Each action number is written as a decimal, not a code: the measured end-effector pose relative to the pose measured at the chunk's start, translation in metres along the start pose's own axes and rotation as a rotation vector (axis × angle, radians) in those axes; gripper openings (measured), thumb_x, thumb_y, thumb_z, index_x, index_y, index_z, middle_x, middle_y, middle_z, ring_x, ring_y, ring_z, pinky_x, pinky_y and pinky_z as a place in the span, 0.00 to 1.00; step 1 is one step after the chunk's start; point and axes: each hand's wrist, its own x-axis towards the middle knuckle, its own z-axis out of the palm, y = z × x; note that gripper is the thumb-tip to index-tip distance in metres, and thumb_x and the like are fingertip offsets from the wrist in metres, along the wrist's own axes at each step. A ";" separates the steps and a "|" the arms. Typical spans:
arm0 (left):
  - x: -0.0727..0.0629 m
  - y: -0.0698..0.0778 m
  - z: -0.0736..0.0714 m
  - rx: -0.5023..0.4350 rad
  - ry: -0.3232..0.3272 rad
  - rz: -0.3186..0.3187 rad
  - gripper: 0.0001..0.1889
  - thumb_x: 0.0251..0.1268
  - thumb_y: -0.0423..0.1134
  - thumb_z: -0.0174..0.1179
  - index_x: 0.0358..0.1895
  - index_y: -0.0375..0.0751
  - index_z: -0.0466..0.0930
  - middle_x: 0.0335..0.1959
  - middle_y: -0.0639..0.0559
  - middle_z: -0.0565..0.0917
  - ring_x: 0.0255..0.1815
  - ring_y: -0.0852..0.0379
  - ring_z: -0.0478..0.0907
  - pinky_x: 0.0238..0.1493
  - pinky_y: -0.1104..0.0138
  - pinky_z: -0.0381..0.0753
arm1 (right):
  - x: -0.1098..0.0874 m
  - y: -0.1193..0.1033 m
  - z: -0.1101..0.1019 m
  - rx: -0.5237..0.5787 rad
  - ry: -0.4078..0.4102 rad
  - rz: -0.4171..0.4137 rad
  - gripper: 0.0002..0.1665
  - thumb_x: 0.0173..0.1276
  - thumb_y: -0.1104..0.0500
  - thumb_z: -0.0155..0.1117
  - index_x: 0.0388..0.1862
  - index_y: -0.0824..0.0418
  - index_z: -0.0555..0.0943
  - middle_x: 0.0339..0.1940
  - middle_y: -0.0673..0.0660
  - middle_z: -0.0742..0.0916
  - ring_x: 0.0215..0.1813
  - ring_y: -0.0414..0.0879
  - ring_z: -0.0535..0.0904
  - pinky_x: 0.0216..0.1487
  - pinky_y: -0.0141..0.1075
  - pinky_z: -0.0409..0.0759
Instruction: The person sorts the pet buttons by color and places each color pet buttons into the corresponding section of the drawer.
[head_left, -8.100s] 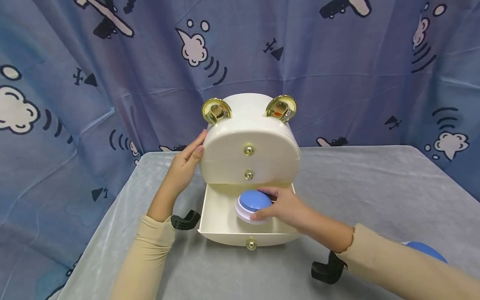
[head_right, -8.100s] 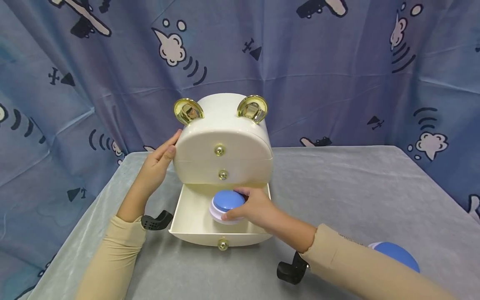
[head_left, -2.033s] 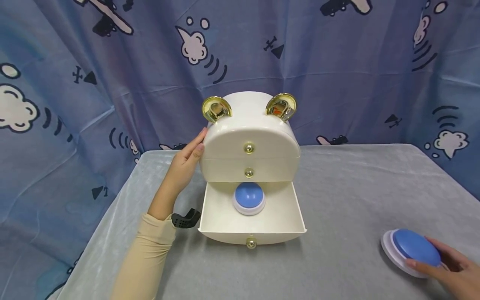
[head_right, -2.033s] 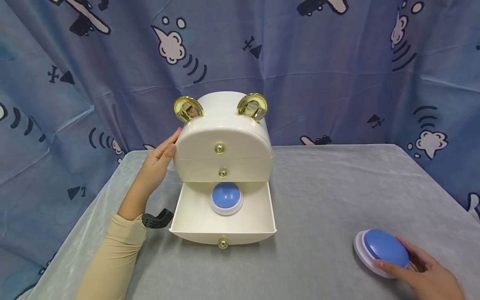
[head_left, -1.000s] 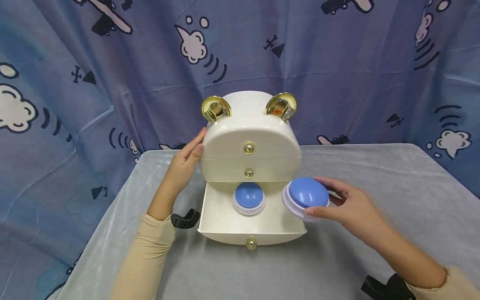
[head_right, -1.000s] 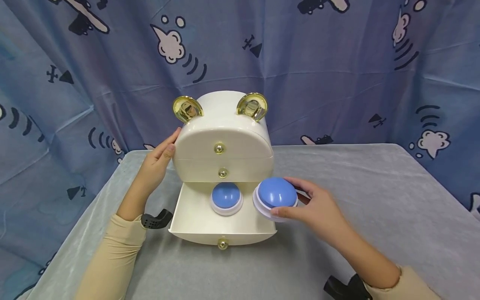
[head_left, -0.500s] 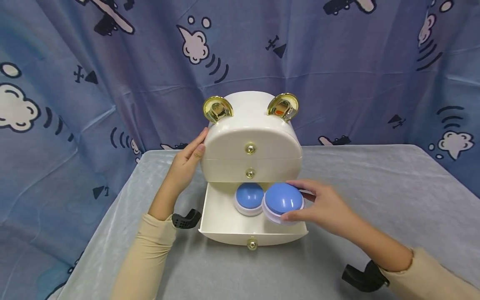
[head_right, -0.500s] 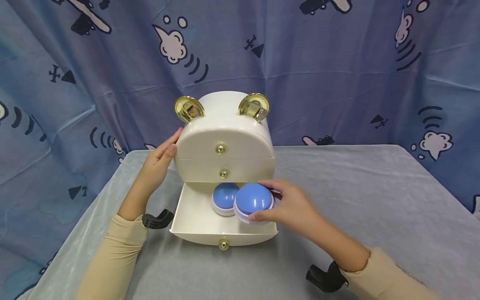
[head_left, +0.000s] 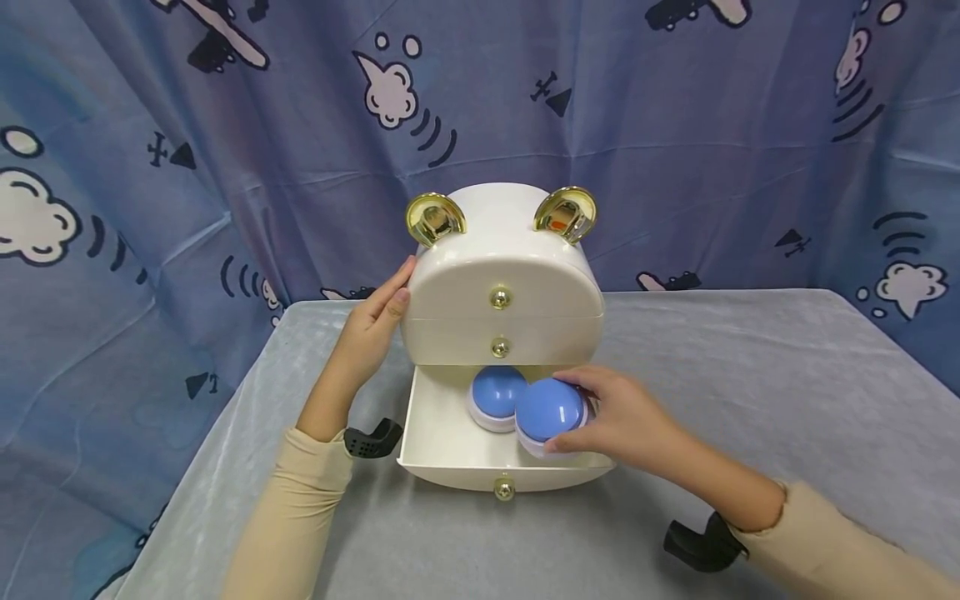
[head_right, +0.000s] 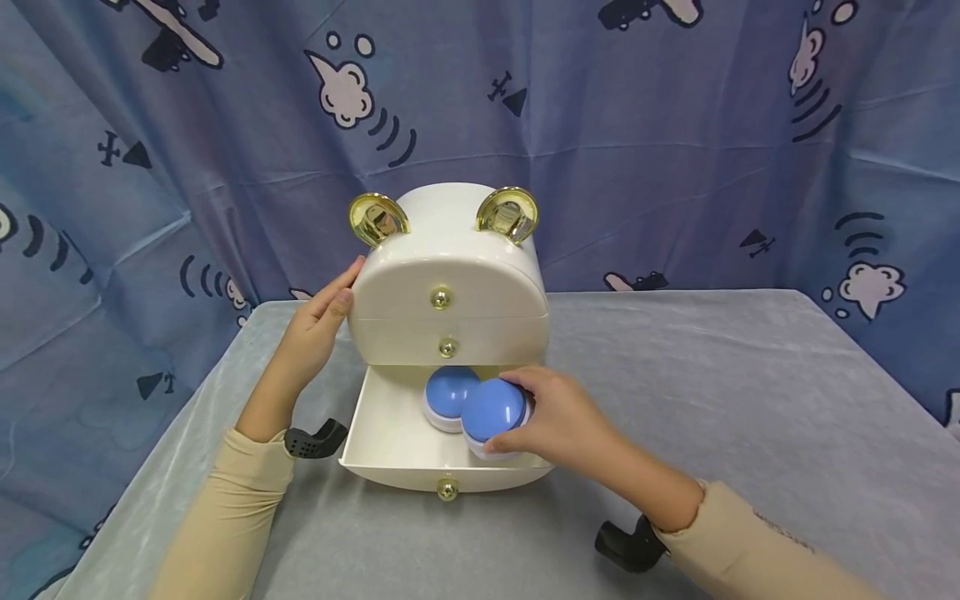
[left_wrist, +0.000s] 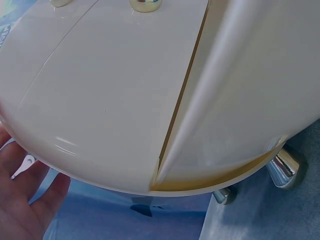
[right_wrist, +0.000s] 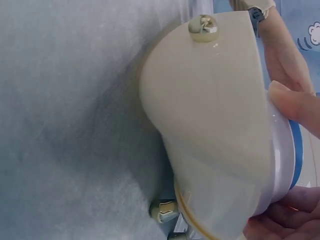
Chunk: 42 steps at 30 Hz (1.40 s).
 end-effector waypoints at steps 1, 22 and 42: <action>0.000 0.000 0.000 -0.001 -0.001 0.002 0.25 0.82 0.46 0.43 0.77 0.50 0.62 0.79 0.58 0.60 0.81 0.58 0.55 0.82 0.59 0.53 | 0.000 0.000 0.001 -0.009 -0.005 -0.003 0.50 0.40 0.45 0.86 0.61 0.67 0.79 0.59 0.63 0.84 0.58 0.58 0.81 0.58 0.53 0.82; 0.000 0.000 0.000 -0.002 -0.005 0.003 0.25 0.82 0.47 0.43 0.77 0.51 0.61 0.79 0.59 0.60 0.81 0.59 0.54 0.82 0.59 0.53 | 0.011 0.001 0.010 -0.172 -0.118 -0.102 0.45 0.37 0.49 0.88 0.54 0.67 0.83 0.48 0.58 0.89 0.48 0.50 0.84 0.51 0.48 0.85; 0.000 -0.001 -0.001 0.000 -0.019 0.002 0.25 0.81 0.48 0.44 0.77 0.52 0.61 0.79 0.59 0.59 0.81 0.59 0.53 0.82 0.58 0.52 | 0.013 0.000 0.017 -0.192 -0.156 -0.121 0.47 0.40 0.51 0.87 0.58 0.73 0.80 0.54 0.64 0.87 0.55 0.55 0.83 0.57 0.52 0.82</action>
